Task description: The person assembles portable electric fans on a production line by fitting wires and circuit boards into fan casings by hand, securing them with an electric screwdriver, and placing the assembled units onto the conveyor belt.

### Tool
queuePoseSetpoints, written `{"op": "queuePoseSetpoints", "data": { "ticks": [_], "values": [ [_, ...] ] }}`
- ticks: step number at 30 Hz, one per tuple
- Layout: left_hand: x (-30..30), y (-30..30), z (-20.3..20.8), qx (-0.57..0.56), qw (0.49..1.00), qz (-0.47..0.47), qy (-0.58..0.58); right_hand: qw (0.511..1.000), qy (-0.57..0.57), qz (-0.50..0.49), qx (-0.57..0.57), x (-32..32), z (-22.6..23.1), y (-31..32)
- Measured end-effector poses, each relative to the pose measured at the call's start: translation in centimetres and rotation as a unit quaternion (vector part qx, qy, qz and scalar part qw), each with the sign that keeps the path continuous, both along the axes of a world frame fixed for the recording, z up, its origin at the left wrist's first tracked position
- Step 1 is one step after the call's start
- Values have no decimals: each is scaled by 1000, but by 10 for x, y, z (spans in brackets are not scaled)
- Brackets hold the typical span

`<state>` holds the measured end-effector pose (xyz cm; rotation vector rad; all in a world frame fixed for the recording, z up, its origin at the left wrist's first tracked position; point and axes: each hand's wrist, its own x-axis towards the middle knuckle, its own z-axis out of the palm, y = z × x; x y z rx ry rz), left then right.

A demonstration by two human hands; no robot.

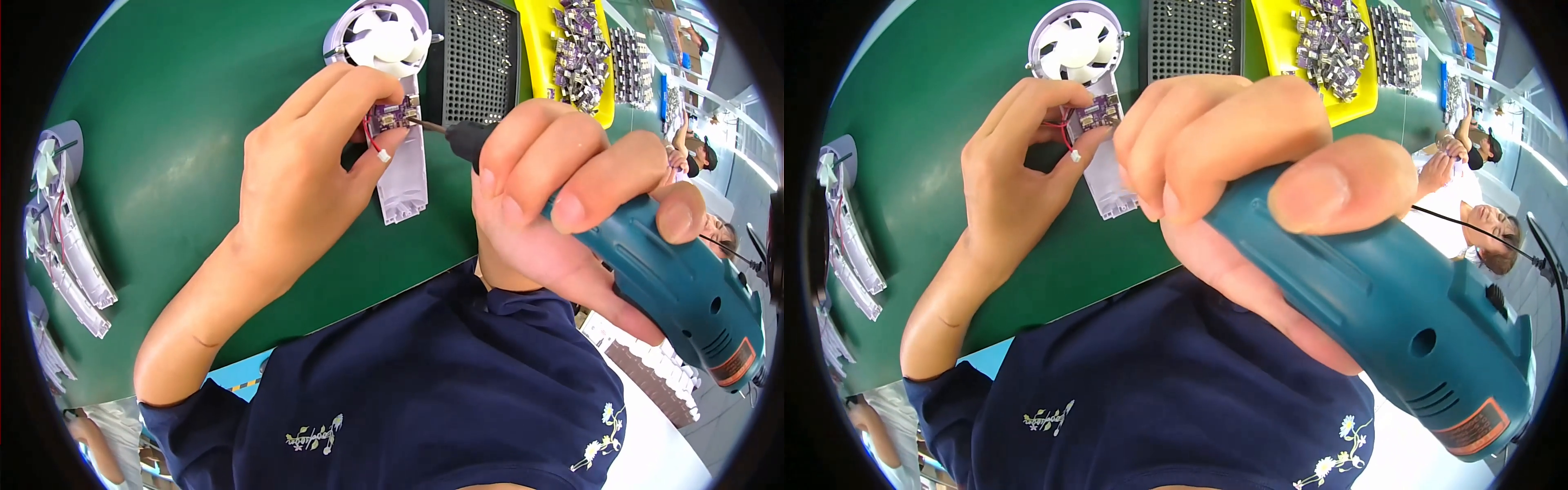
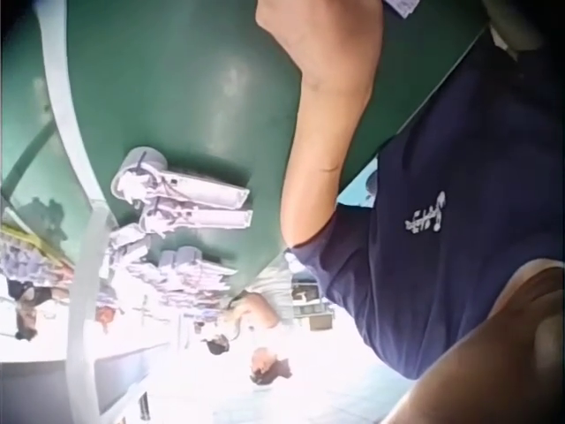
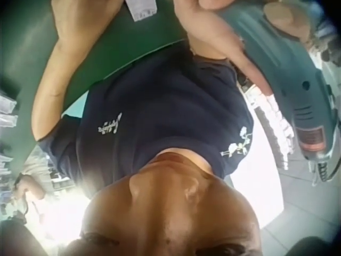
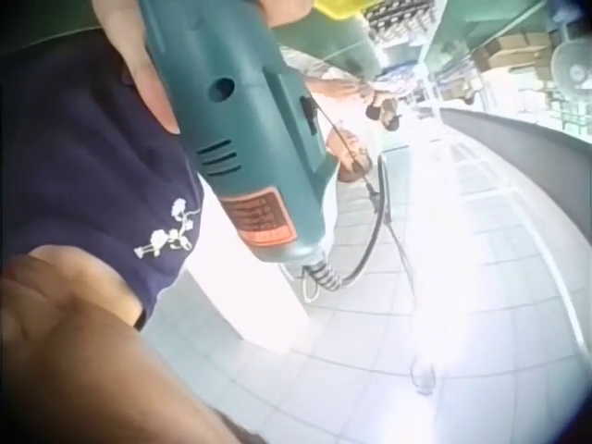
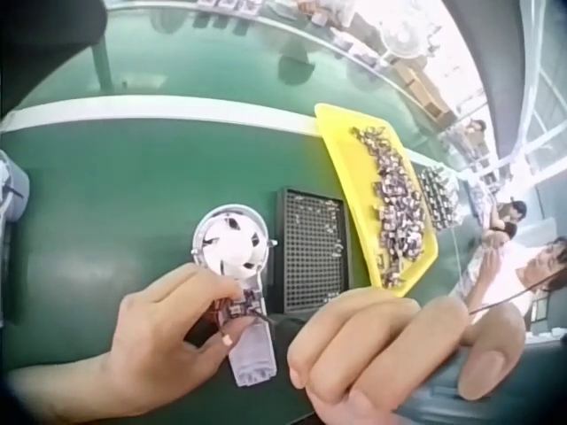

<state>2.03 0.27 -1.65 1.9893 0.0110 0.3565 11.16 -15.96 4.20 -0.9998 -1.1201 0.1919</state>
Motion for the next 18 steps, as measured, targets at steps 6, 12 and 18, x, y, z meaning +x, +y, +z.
{"op": "queuePoseSetpoints", "data": {
  "ticks": [6,12,18],
  "values": [
    [0,2,-2,-2,1000,4,-5,1000,6,-2,-7,-4,-5,8],
    [2,2,-4,12,998,5,-56,1000,25,-12,-2,-2,-1,8],
    [-1,1,-6,18,999,-13,-48,999,11,-30,28,-1,10,1]
  ]
}}
